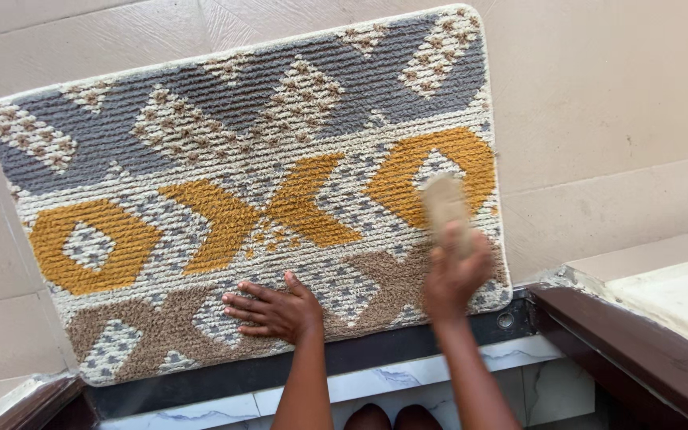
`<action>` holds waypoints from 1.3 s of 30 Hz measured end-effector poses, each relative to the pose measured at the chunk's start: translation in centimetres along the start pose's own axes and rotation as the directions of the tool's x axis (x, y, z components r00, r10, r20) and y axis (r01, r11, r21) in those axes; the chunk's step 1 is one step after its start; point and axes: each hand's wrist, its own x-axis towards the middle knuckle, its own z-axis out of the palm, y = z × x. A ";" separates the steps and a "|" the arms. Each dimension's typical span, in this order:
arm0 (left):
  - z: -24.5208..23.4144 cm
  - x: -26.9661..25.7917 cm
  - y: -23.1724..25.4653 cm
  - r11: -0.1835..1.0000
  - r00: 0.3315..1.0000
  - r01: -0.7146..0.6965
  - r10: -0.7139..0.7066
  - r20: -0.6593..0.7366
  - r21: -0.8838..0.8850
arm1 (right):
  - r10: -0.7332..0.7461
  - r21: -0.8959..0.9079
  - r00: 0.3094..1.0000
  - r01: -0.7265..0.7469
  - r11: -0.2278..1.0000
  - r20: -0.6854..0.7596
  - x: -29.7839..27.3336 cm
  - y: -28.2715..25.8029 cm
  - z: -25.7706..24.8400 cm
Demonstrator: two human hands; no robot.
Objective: The person scrubs a patterned rug using a brush, moving it back and forth across the surface while holding the rug steady with their other hand.
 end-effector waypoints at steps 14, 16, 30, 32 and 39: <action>0.1 0.1 0.1 1.000 1.000 -0.006 0.006 -0.023 -0.028 | 0.163 -0.220 0.981 -0.183 0.958 -0.108 6.8 7.6 2.0; 0.1 -0.1 -0.1 1.000 1.000 0.003 -0.004 -0.019 -0.022 | 0.214 -0.191 0.969 -0.235 0.953 -0.125 7.0 7.0 1.5; -0.1 0.0 0.0 1.000 1.000 -0.009 0.009 -0.022 -0.021 | -0.278 0.073 0.952 0.289 0.955 -0.130 8.1 -0.5 4.2; 0.0 0.0 -0.1 1.000 1.000 0.005 -0.005 -0.009 -0.011 | -0.167 -0.217 0.968 0.125 0.968 -0.186 9.8 4.3 3.7; 0.0 0.0 0.1 0.999 0.999 0.033 -0.033 0.016 0.000 | 0.039 0.016 0.995 -0.037 0.999 -0.088 3.1 9.1 -0.1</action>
